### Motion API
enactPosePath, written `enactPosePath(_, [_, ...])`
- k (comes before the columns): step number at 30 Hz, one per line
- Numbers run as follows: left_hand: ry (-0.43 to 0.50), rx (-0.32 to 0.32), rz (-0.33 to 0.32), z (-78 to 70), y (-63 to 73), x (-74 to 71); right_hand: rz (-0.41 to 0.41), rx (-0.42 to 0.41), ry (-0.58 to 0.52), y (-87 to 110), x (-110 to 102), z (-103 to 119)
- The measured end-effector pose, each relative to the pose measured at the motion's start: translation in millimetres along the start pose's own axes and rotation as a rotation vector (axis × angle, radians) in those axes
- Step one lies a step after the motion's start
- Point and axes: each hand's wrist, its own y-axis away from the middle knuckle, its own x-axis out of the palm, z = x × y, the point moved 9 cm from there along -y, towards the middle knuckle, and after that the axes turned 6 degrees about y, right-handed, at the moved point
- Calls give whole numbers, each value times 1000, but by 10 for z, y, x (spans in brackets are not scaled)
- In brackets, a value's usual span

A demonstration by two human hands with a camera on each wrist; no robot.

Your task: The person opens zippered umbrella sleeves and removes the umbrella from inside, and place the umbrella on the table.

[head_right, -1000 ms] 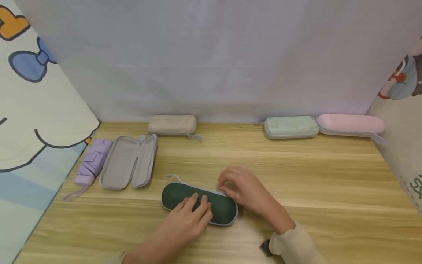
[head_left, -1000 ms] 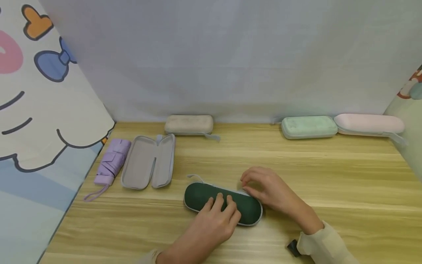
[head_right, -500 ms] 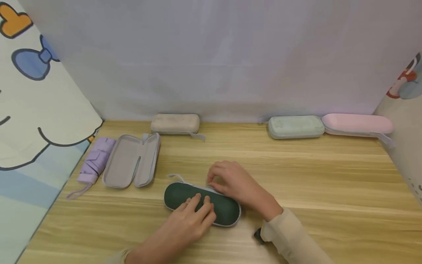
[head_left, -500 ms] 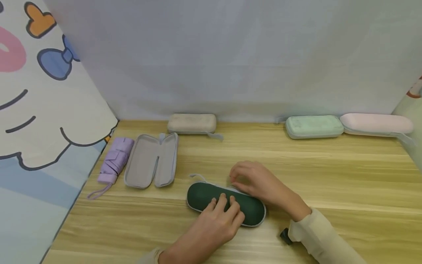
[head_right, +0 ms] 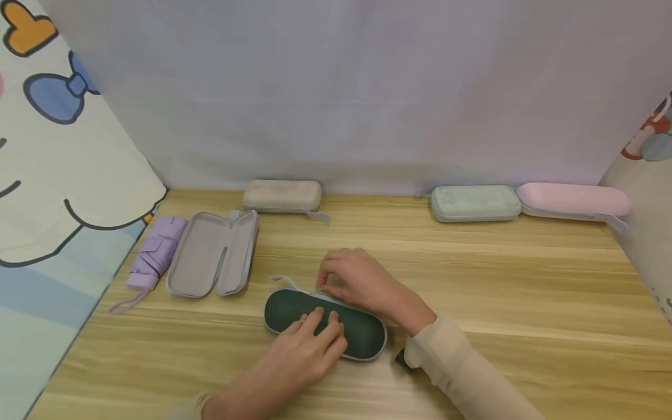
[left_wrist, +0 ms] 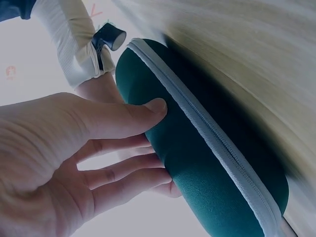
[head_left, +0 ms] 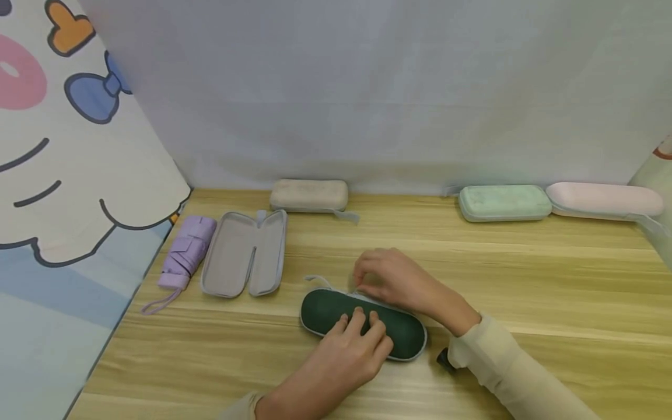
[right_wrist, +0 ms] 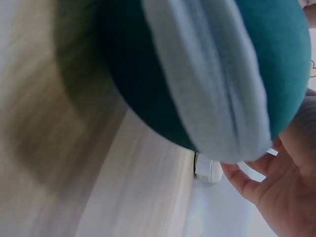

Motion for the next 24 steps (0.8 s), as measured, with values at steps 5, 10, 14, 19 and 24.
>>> enactPosePath(5, [3, -9, -21, 35, 13, -13, -20, -5, -12, -23, 20, 11])
enactPosePath(10, [9, -37, -40, 97, 20, -39, -72, -25, -37, -48, 78, 43])
enactPosePath(14, [9, -39, -28, 105, 25, -54, -130, -28, -83, -55, 99, 86])
enactPosePath(19, [18, -37, -18, 101, 8, -59, -130, 28, -156, -41, 137, 74])
enactPosePath(24, [32, -48, -7, 112, -5, -18, -100, 94, -184, -24, 173, 3])
